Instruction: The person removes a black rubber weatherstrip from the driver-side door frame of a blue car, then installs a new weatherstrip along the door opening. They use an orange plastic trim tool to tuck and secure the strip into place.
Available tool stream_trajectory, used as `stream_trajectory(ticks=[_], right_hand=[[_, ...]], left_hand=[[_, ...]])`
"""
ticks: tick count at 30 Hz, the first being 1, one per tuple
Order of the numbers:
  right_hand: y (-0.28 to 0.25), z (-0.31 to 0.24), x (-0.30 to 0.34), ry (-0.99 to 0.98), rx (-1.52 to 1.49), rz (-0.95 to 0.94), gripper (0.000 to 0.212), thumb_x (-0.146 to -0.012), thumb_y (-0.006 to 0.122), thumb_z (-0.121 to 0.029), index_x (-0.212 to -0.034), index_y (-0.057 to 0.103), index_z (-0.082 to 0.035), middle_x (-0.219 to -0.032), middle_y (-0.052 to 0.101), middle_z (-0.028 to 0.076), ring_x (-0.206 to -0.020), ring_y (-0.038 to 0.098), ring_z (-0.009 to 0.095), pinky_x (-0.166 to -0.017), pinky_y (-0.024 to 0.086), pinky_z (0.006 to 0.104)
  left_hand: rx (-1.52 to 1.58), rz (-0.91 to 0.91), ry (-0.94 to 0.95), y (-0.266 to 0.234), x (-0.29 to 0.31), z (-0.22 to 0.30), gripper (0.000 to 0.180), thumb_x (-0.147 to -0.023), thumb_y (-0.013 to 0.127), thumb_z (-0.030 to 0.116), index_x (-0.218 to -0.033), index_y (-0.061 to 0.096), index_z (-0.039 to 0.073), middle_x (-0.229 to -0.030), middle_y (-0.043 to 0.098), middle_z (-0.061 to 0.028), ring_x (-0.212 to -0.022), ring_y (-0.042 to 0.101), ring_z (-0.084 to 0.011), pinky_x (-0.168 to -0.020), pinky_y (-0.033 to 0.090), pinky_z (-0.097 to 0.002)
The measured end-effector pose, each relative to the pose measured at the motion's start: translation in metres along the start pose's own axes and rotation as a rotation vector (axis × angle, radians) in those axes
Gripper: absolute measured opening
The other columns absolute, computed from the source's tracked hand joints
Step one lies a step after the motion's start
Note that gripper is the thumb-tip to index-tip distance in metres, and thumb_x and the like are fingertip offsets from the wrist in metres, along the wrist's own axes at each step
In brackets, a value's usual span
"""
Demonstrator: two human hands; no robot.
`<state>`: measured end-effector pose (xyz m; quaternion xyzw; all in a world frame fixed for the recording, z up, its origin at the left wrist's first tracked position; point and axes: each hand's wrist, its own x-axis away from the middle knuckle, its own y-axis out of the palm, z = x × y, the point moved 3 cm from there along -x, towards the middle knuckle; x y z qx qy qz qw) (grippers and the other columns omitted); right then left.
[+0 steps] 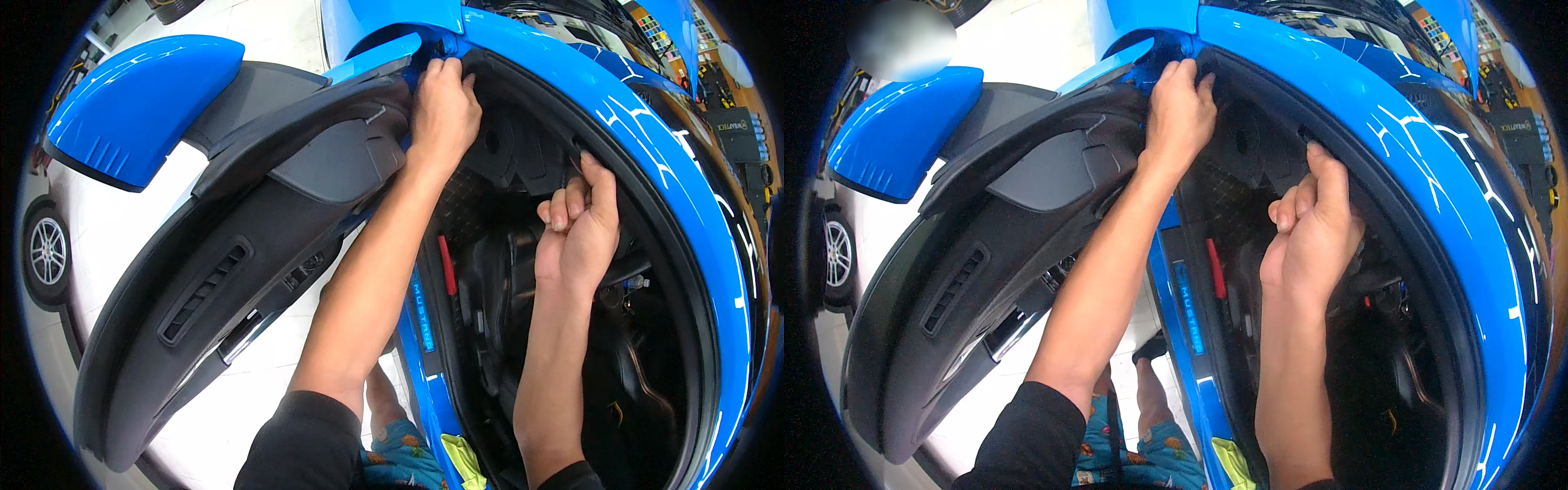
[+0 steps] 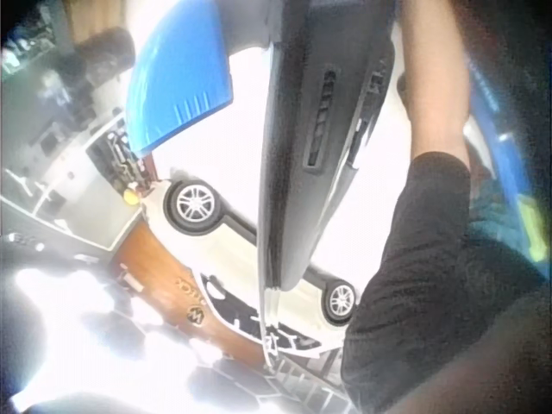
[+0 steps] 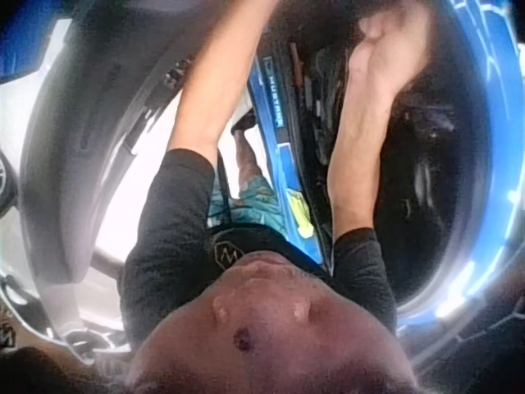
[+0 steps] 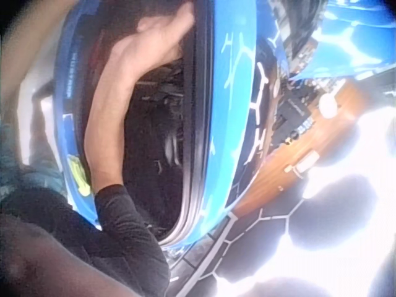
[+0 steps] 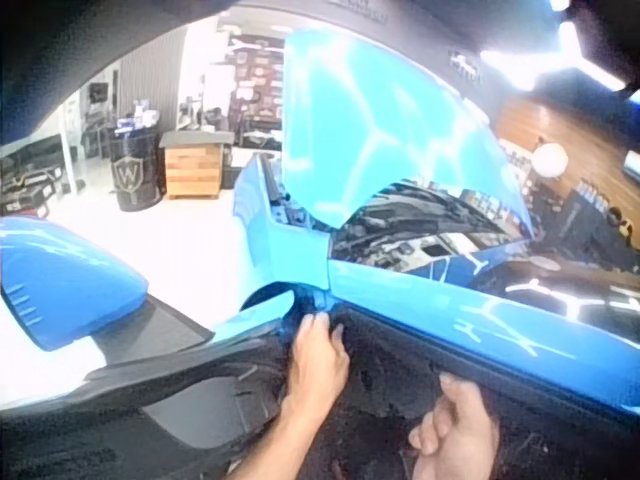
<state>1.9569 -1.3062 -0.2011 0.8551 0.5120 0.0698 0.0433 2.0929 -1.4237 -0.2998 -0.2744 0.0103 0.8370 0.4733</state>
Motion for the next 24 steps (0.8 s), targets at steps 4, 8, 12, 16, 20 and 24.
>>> stream_trajectory(ticks=[4, 8, 12, 16, 20, 24], right_hand=[[0.0, 0.0, 0.0, 0.007, -0.002, 0.013, 0.013, -0.095, 0.064, -0.019, -0.093, 0.069, -0.007, -0.056, 0.037, -0.004, -0.048, 0.034, 0.007, -0.052, 0.034, 0.0257], [0.003, 0.0, 0.001, -0.007, -0.062, 0.046, 0.011, -0.092, 0.065, -0.017, -0.085, 0.066, -0.008, -0.056, 0.038, -0.004, -0.047, 0.034, 0.007, -0.049, 0.032, 0.0257], [0.001, -0.001, 0.002, 0.015, -0.027, 0.042, 0.015, -0.096, 0.062, -0.021, -0.088, 0.065, -0.008, -0.057, 0.036, -0.004, -0.049, 0.033, 0.008, -0.054, 0.033, 0.0273], [0.004, 0.002, 0.002, -0.035, 0.004, 0.033, 0.015, -0.095, 0.062, -0.021, -0.088, 0.065, -0.009, -0.058, 0.036, -0.003, -0.05, 0.033, 0.008, -0.054, 0.033, 0.0274], [0.012, 0.0, 0.003, -0.016, -0.077, 0.057, 0.016, -0.093, 0.064, -0.021, -0.083, 0.063, -0.009, -0.058, 0.037, -0.003, -0.05, 0.036, 0.008, -0.053, 0.033, 0.0274], [0.007, -0.008, 0.004, 0.006, -0.115, 0.081, 0.018, -0.093, 0.062, -0.021, -0.08, 0.06, -0.009, -0.06, 0.036, -0.003, -0.051, 0.036, 0.009, -0.056, 0.033, 0.0284]], left_hand=[[0.003, -0.039, 0.011, -0.002, 0.006, 0.003, 0.016, -0.09, 0.063, 0.009, -0.084, 0.058, -0.005, -0.091, 0.061, -0.027, -0.089, 0.059, -0.0485, -0.078, 0.046, -0.0529], [0.049, 0.006, 0.056, -0.003, 0.009, 0.003, 0.014, -0.09, 0.062, 0.007, -0.084, 0.057, -0.005, -0.09, 0.061, -0.0245, -0.088, 0.06, -0.0459, -0.075, 0.048, -0.0499], [0.27, 0.139, 0.205, -0.009, 0.006, 0.012, 0.018, -0.083, 0.071, 0.006, -0.089, 0.056, -0.001, -0.09, 0.06, -0.0143, -0.081, 0.06, -0.032, -0.077, 0.049, -0.039], [0.426, 0.218, 0.008, -0.011, 0.003, 0.009, 0.031, -0.08, 0.077, 0.011, -0.104, 0.058, 0.004, -0.088, 0.061, -0.0103, -0.083, 0.061, -0.0228, -0.077, 0.049, -0.0362], [0.377, 0.102, -0.015, -0.006, 0.001, 0.002, 0.036, -0.078, 0.078, 0.009, -0.109, 0.06, 0.004, -0.094, 0.061, -0.0112, -0.084, 0.06, -0.023, -0.078, 0.049, -0.0356], [0.317, 0.078, 0.006, -0.003, -0.003, 0.02, 0.031, -0.076, 0.076, 0.002, -0.103, 0.062, 0.003, -0.09, 0.058, -0.012, -0.083, 0.059, -0.0269, -0.074, 0.047, -0.037]])
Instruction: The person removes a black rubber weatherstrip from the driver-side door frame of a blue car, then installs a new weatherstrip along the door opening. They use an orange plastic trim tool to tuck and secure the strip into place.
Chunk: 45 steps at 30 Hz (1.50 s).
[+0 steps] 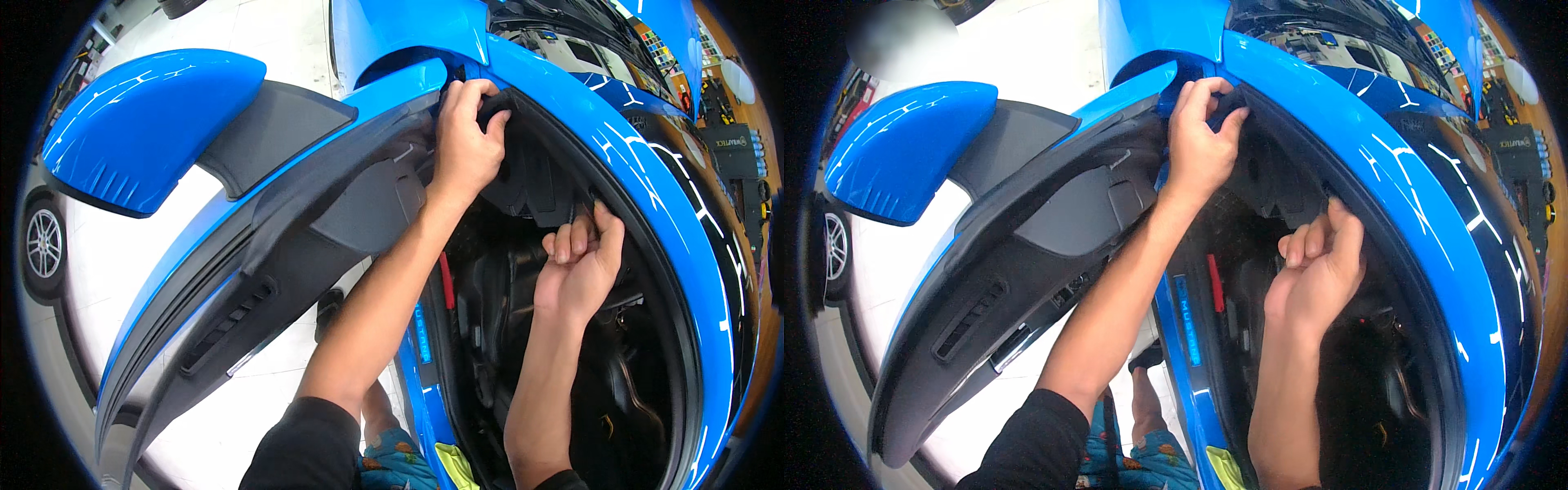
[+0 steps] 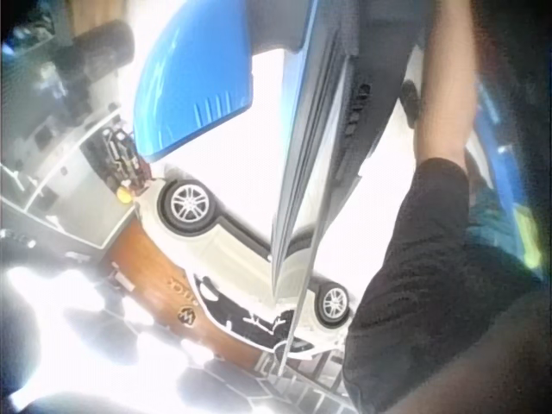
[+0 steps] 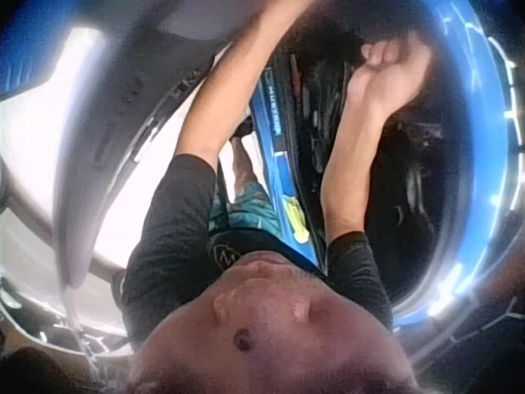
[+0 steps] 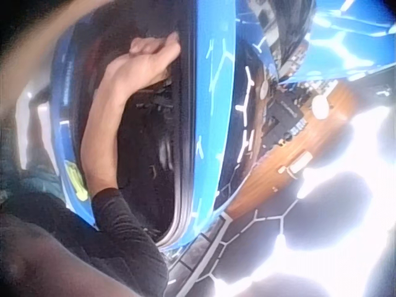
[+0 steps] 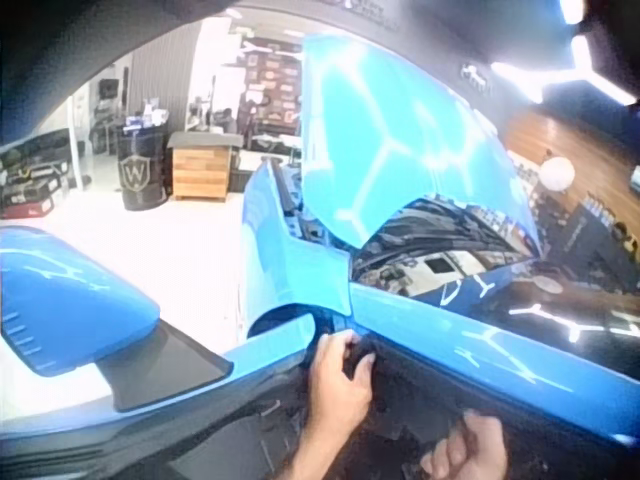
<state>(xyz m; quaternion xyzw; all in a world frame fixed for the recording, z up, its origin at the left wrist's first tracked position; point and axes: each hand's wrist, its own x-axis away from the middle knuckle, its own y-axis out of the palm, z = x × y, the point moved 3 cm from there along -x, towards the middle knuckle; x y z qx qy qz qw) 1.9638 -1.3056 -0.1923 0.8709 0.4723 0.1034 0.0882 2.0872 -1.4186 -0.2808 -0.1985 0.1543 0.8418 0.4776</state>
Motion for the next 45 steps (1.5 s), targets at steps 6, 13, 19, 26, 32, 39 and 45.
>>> stream_trajectory(ticks=[6, 13, 19, 26, 32, 39, 45], right_hand=[[-0.012, -0.011, 0.0, -0.018, -0.025, 0.01, 0.017, -0.094, 0.059, -0.021, -0.083, 0.056, -0.009, -0.061, 0.034, -0.003, -0.052, 0.035, 0.01, -0.056, 0.032, 0.029], [-0.011, -0.022, -0.001, -0.023, -0.039, 0.044, 0.016, -0.094, 0.059, -0.021, -0.084, 0.057, -0.009, -0.061, 0.035, -0.003, -0.052, 0.035, 0.01, -0.056, 0.033, 0.0289], [-0.013, -0.027, -0.001, -0.03, -0.014, 0.01, 0.016, -0.095, 0.058, -0.022, -0.084, 0.057, -0.01, -0.061, 0.035, -0.003, -0.052, 0.037, 0.01, -0.058, 0.035, 0.0288], [-0.011, -0.024, 0.0, -0.039, -0.006, -0.003, 0.015, -0.096, 0.057, -0.022, -0.085, 0.056, -0.011, -0.06, 0.036, -0.003, -0.052, 0.037, 0.009, -0.058, 0.035, 0.0282], [-0.012, -0.023, 0.001, -0.062, 0.019, -0.012, 0.015, -0.096, 0.057, -0.021, -0.085, 0.055, -0.011, -0.061, 0.036, -0.003, -0.052, 0.037, 0.009, -0.057, 0.035, 0.0276], [-0.01, -0.023, 0.002, -0.053, -0.004, 0.015, 0.015, -0.096, 0.056, -0.021, -0.086, 0.055, -0.01, -0.062, 0.035, -0.003, -0.053, 0.037, 0.009, -0.056, 0.034, 0.0276], [-0.009, -0.028, 0.0, -0.014, -0.024, 0.025, 0.015, -0.095, 0.056, -0.02, -0.084, 0.053, -0.01, -0.061, 0.034, -0.003, -0.052, 0.037, 0.01, -0.056, 0.034, 0.028]], left_hand=[[0.08, 0.038, 0.151, 0.007, 0.003, 0.017, 0.013, -0.075, 0.072, -0.005, -0.084, 0.062, 0.0, -0.088, 0.059, -0.0142, -0.082, 0.059, -0.032, -0.073, 0.047, -0.0374], [-0.006, 0.135, 0.202, 0.018, 0.024, 0.02, 0.013, -0.073, 0.068, -0.006, -0.079, 0.062, 0.004, -0.082, 0.064, -0.0104, -0.08, 0.062, -0.0301, -0.077, 0.044, -0.0382], [0.012, 0.179, 0.188, 0.021, 0.023, 0.018, 0.014, -0.072, 0.068, -0.006, -0.078, 0.062, 0.005, -0.083, 0.068, -0.009, -0.081, 0.064, -0.0289, -0.081, 0.043, -0.0385], [0.042, 0.096, 0.072, 0.014, 0.023, 0.026, 0.015, -0.075, 0.07, -0.002, -0.087, 0.062, 0.005, -0.091, 0.065, -0.0126, -0.087, 0.062, -0.0305, -0.082, 0.044, -0.039], [0.069, -0.022, -0.051, 0.008, 0.011, 0.041, 0.025, -0.076, 0.075, 0.005, -0.1, 0.067, 0.002, -0.093, 0.059, -0.0122, -0.09, 0.059, -0.0287, -0.081, 0.045, -0.0376], [0.202, -0.054, -0.005, 0.008, 0.006, 0.028, 0.02, -0.079, 0.073, 0.001, -0.099, 0.069, 0.001, -0.101, 0.064, -0.0134, -0.101, 0.063, -0.0315, -0.089, 0.049, -0.038], [0.225, -0.001, 0.054, 0.012, 0.016, 0.02, 0.017, -0.08, 0.066, -0.01, -0.095, 0.065, -0.003, -0.102, 0.069, -0.018, -0.105, 0.067, -0.0342, -0.093, 0.051, -0.0398]])
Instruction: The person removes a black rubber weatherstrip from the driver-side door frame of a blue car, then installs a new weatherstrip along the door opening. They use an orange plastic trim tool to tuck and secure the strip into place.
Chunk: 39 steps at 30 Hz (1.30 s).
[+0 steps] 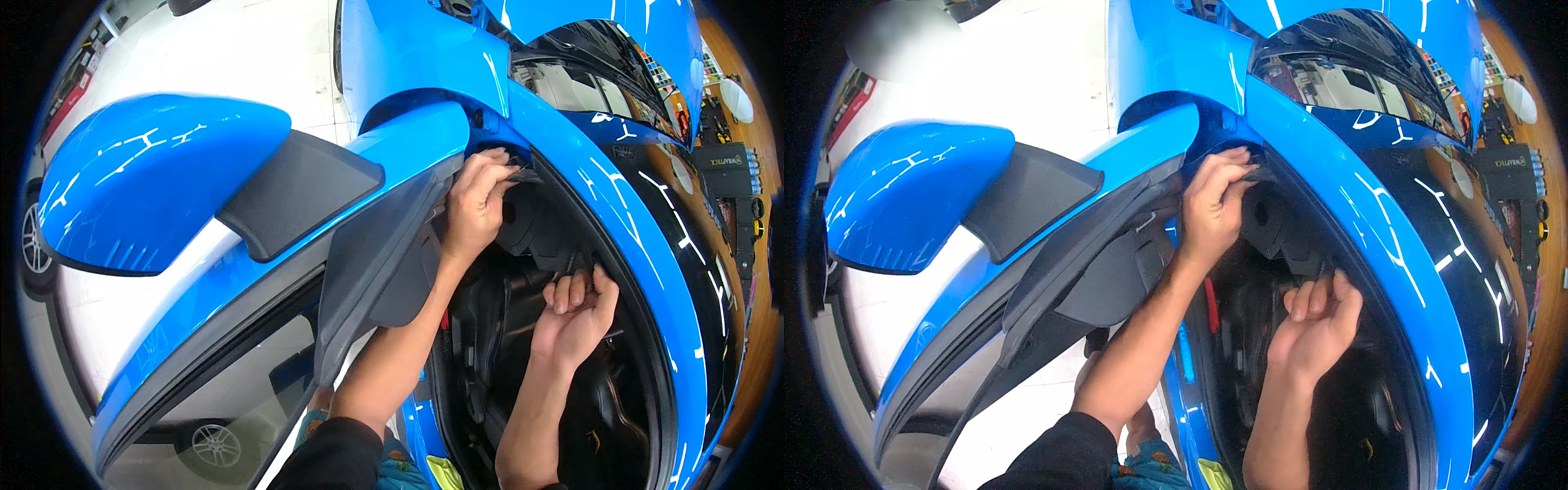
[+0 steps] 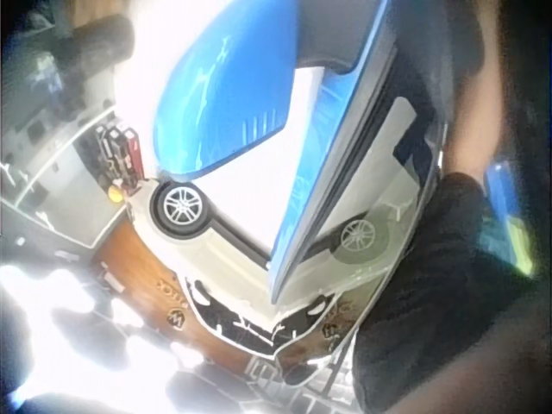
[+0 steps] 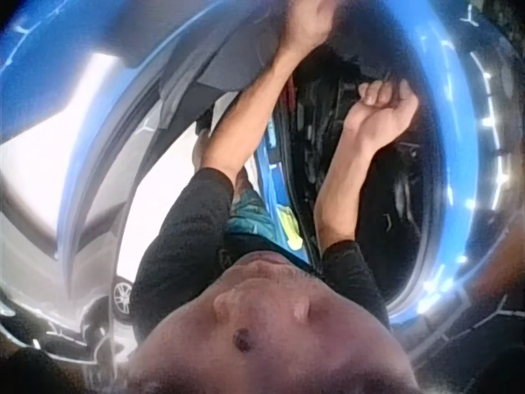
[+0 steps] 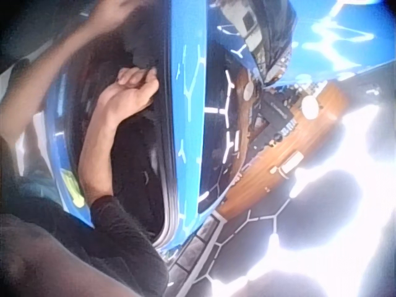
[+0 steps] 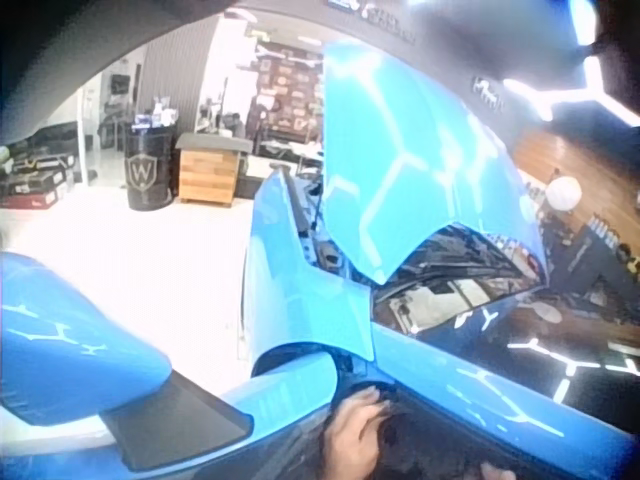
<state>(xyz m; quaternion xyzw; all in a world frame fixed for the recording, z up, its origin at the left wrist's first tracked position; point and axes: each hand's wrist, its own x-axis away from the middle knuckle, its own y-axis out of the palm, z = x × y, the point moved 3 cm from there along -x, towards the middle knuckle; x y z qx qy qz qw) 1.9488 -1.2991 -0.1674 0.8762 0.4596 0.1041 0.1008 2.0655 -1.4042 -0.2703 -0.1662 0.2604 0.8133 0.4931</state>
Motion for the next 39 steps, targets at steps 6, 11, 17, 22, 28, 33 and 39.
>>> stream_trajectory(ticks=[6, 11, 17, 22, 28, 33, 39], right_hand=[[0.0, -0.008, -0.005, 0.007, 0.005, 0.016, 0.015, -0.095, 0.056, -0.019, -0.083, 0.053, -0.01, -0.061, 0.036, -0.002, -0.052, 0.037, 0.01, -0.056, 0.033, 0.0289], [0.004, -0.011, -0.002, 0.02, 0.013, 0.045, 0.019, -0.098, 0.056, -0.02, -0.081, 0.055, -0.011, -0.06, 0.035, -0.002, -0.05, 0.036, 0.01, -0.054, 0.035, 0.0284], [0.008, -0.017, -0.013, 0.014, -0.026, -0.026, 0.017, -0.097, 0.055, -0.019, -0.083, 0.056, -0.009, -0.06, 0.036, -0.002, -0.05, 0.037, 0.01, -0.054, 0.035, 0.0284], [0.001, -0.011, -0.004, 0.001, -0.02, -0.039, 0.02, -0.099, 0.055, -0.021, -0.081, 0.055, -0.011, -0.06, 0.036, -0.002, -0.05, 0.037, 0.01, -0.054, 0.035, 0.0281], [0.005, -0.007, -0.006, 0.021, -0.037, -0.022, 0.016, -0.095, 0.056, -0.02, -0.084, 0.056, -0.008, -0.06, 0.037, -0.002, -0.052, 0.039, 0.011, -0.055, 0.034, 0.0285], [0.006, -0.008, -0.008, 0.063, -0.027, -0.016, 0.014, -0.093, 0.058, -0.017, -0.084, 0.058, -0.007, -0.061, 0.039, -0.002, -0.052, 0.04, 0.011, -0.055, 0.034, 0.0284], [0.006, -0.008, -0.009, 0.082, 0.031, -0.024, 0.015, -0.095, 0.059, -0.02, -0.082, 0.059, -0.01, -0.061, 0.037, -0.003, -0.051, 0.037, 0.01, -0.054, 0.033, 0.0282]], left_hand=[[-0.009, -0.026, -0.006, 0.005, -0.004, 0.005, 0.016, -0.081, 0.063, -0.013, -0.093, 0.064, -0.002, -0.099, 0.069, -0.018, -0.101, 0.069, -0.0325, -0.086, 0.053, -0.0377], [-0.034, -0.072, -0.051, 0.0, -0.007, 0.008, 0.014, -0.082, 0.064, -0.012, -0.092, 0.065, -0.002, -0.097, 0.07, -0.0179, -0.097, 0.07, -0.0312, -0.08, 0.054, -0.0357], [-0.047, -0.081, -0.054, 0.005, -0.019, 0.011, 0.013, -0.082, 0.065, -0.01, -0.092, 0.066, -0.002, -0.094, 0.069, -0.0176, -0.094, 0.07, -0.0312, -0.079, 0.054, -0.0353], [-0.052, -0.085, -0.074, 0.001, -0.013, 0.014, 0.017, -0.082, 0.067, -0.006, -0.098, 0.066, -0.001, -0.1, 0.067, -0.0183, -0.094, 0.067, -0.0327, -0.083, 0.052, -0.038], [-0.311, -0.053, -0.101, 0.006, -0.02, 0.007, 0.029, -0.08, 0.067, -0.004, -0.109, 0.062, 0.0, -0.106, 0.063, -0.0194, -0.099, 0.062, -0.0377, -0.088, 0.049, -0.0412], [-0.281, 0.01, -0.014, 0.008, -0.018, 0.0, 0.028, -0.079, 0.066, -0.007, -0.107, 0.062, -0.003, -0.104, 0.064, -0.0214, -0.098, 0.063, -0.0403, -0.085, 0.05, -0.0437], [-0.488, -0.019, -0.19, 0.011, -0.025, -0.003, 0.03, -0.076, 0.059, -0.01, -0.104, 0.066, -0.004, -0.097, 0.065, -0.0252, -0.093, 0.064, -0.043, -0.081, 0.051, -0.0462]])
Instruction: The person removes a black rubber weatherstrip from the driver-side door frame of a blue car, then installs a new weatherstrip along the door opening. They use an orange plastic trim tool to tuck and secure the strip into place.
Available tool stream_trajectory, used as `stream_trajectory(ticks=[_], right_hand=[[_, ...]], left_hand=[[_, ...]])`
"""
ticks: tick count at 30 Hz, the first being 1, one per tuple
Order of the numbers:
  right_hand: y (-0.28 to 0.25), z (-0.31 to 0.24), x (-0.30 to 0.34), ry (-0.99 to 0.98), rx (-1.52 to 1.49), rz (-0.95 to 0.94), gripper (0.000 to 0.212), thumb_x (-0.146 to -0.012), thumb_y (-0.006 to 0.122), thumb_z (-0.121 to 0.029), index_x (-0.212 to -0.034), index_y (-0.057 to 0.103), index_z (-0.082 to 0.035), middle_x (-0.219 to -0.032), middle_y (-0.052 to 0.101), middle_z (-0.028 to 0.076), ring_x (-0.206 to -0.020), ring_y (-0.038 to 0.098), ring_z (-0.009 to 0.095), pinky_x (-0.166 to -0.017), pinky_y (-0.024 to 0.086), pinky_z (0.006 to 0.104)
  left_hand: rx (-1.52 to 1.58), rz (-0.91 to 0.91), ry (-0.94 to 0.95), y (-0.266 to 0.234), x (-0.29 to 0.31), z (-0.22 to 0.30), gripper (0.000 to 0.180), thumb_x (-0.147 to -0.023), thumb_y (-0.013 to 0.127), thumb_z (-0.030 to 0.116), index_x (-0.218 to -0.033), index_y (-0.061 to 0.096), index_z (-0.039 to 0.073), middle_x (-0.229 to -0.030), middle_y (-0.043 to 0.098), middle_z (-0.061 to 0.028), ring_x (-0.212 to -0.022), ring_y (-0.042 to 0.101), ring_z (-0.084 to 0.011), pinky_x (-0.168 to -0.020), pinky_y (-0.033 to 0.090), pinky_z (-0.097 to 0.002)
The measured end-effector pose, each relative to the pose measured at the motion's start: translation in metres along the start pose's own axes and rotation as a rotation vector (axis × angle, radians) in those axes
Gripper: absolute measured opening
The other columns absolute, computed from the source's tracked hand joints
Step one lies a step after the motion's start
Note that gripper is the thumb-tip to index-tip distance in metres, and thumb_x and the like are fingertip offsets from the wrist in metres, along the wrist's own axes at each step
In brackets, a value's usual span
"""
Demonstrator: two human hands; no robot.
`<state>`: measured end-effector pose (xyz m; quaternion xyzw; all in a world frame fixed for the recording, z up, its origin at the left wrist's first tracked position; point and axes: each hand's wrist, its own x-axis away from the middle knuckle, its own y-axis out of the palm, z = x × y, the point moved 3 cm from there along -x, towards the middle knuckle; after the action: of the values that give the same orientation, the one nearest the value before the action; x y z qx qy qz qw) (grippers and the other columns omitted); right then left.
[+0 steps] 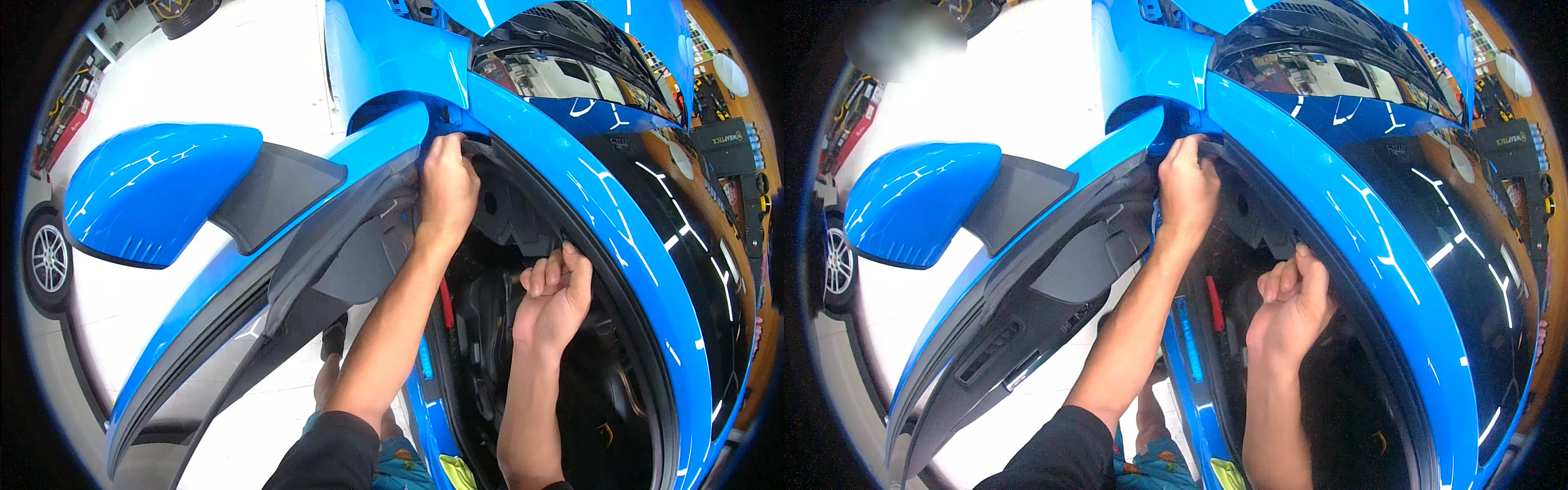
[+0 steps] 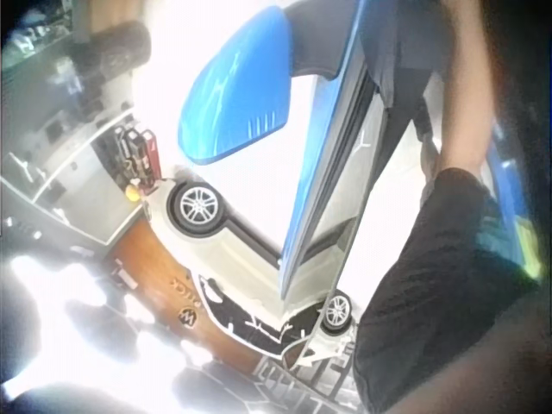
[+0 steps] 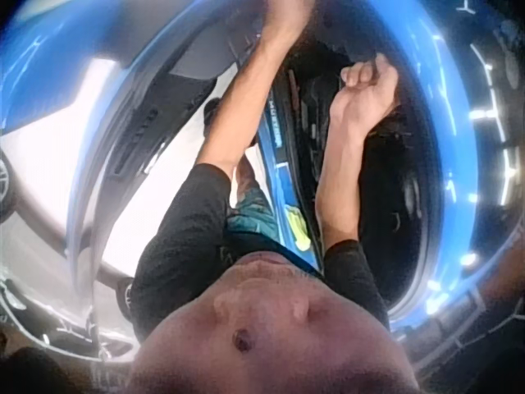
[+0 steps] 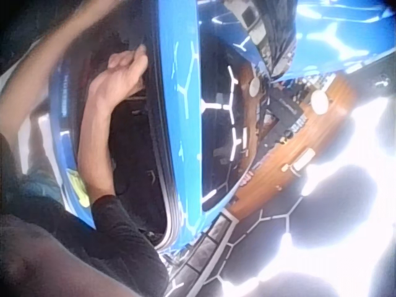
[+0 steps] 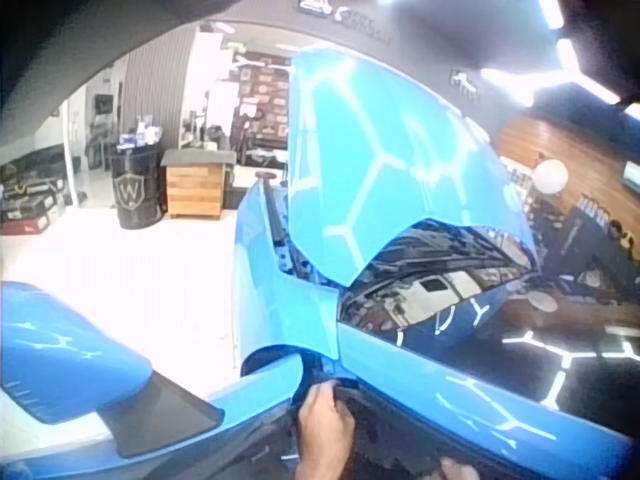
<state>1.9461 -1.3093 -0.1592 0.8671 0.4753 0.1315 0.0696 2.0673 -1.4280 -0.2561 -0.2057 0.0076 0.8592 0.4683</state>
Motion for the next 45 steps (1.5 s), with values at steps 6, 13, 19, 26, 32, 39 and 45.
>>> stream_trajectory(ticks=[6, 13, 19, 26, 32, 39, 45], right_hand=[[0.005, -0.002, 0.0, 0.036, -0.013, 0.02, 0.02, -0.093, 0.059, -0.018, -0.074, 0.055, -0.011, -0.06, 0.038, -0.002, -0.051, 0.038, 0.01, -0.055, 0.034, 0.0288], [0.009, -0.002, -0.002, 0.011, -0.021, 0.024, 0.02, -0.092, 0.06, -0.015, -0.073, 0.055, -0.01, -0.059, 0.039, -0.002, -0.05, 0.04, 0.01, -0.053, 0.035, 0.0281], [0.013, -0.005, -0.006, 0.018, 0.021, 0.047, 0.021, -0.091, 0.061, -0.015, -0.072, 0.053, -0.011, -0.06, 0.039, -0.002, -0.051, 0.039, 0.01, -0.052, 0.034, 0.0284], [0.009, -0.002, -0.007, 0.019, 0.012, 0.049, 0.019, -0.091, 0.062, -0.017, -0.075, 0.056, -0.009, -0.06, 0.038, -0.003, -0.051, 0.038, 0.01, -0.053, 0.035, 0.0289], [0.009, 0.001, -0.004, 0.002, 0.019, 0.016, 0.018, -0.093, 0.06, -0.021, -0.079, 0.056, -0.01, -0.065, 0.043, -0.001, -0.055, 0.042, 0.012, -0.055, 0.034, 0.0293], [0.001, 0.013, -0.008, -0.022, -0.011, -0.017, 0.018, -0.092, 0.06, -0.024, -0.087, 0.057, -0.007, -0.073, 0.05, 0.003, -0.061, 0.048, 0.014, -0.058, 0.036, 0.0306], [-0.003, 0.013, -0.002, 0.003, -0.017, -0.029, 0.017, -0.091, 0.06, -0.023, -0.086, 0.056, -0.008, -0.074, 0.051, 0.003, -0.063, 0.049, 0.015, -0.059, 0.036, 0.0312]], left_hand=[[-0.152, -0.129, -0.105, -0.002, -0.011, 0.013, 0.024, -0.073, 0.06, -0.006, -0.094, 0.069, -0.007, -0.096, 0.063, -0.0292, -0.092, 0.062, -0.0462, -0.083, 0.049, -0.0497], [-0.115, -0.171, -0.085, -0.009, -0.019, 0.018, 0.019, -0.071, 0.059, -0.006, -0.088, 0.066, -0.01, -0.097, 0.058, -0.0312, -0.097, 0.058, -0.0483, -0.085, 0.046, -0.0525], [-0.087, -0.157, -0.073, -0.018, 0.009, 0.011, 0.021, -0.075, 0.056, -0.008, -0.093, 0.065, -0.01, -0.094, 0.057, -0.0292, -0.093, 0.057, -0.0478, -0.083, 0.046, -0.0526], [-0.069, -0.16, -0.234, -0.024, 0.026, 0.024, 0.03, -0.086, 0.053, -0.005, -0.112, 0.066, -0.003, -0.096, 0.056, -0.0291, -0.092, 0.059, -0.046, -0.084, 0.048, -0.0501], [0.018, -0.18, -0.171, -0.024, 0.031, 0.011, 0.024, -0.085, 0.061, 0.002, -0.109, 0.065, -0.004, -0.095, 0.057, -0.0257, -0.094, 0.058, -0.0434, -0.084, 0.047, -0.0476], [0.399, -0.18, -0.098, -0.02, 0.006, 0.015, 0.039, -0.077, 0.075, 0.012, -0.111, 0.061, 0.0, -0.099, 0.066, -0.019, -0.094, 0.066, -0.0311, -0.083, 0.051, -0.0395], [0.195, -0.204, 0.016, -0.026, 0.012, 0.022, 0.035, -0.08, 0.072, 0.001, -0.113, 0.06, -0.002, -0.104, 0.063, -0.0179, -0.094, 0.064, -0.0324, -0.08, 0.049, -0.0364]])
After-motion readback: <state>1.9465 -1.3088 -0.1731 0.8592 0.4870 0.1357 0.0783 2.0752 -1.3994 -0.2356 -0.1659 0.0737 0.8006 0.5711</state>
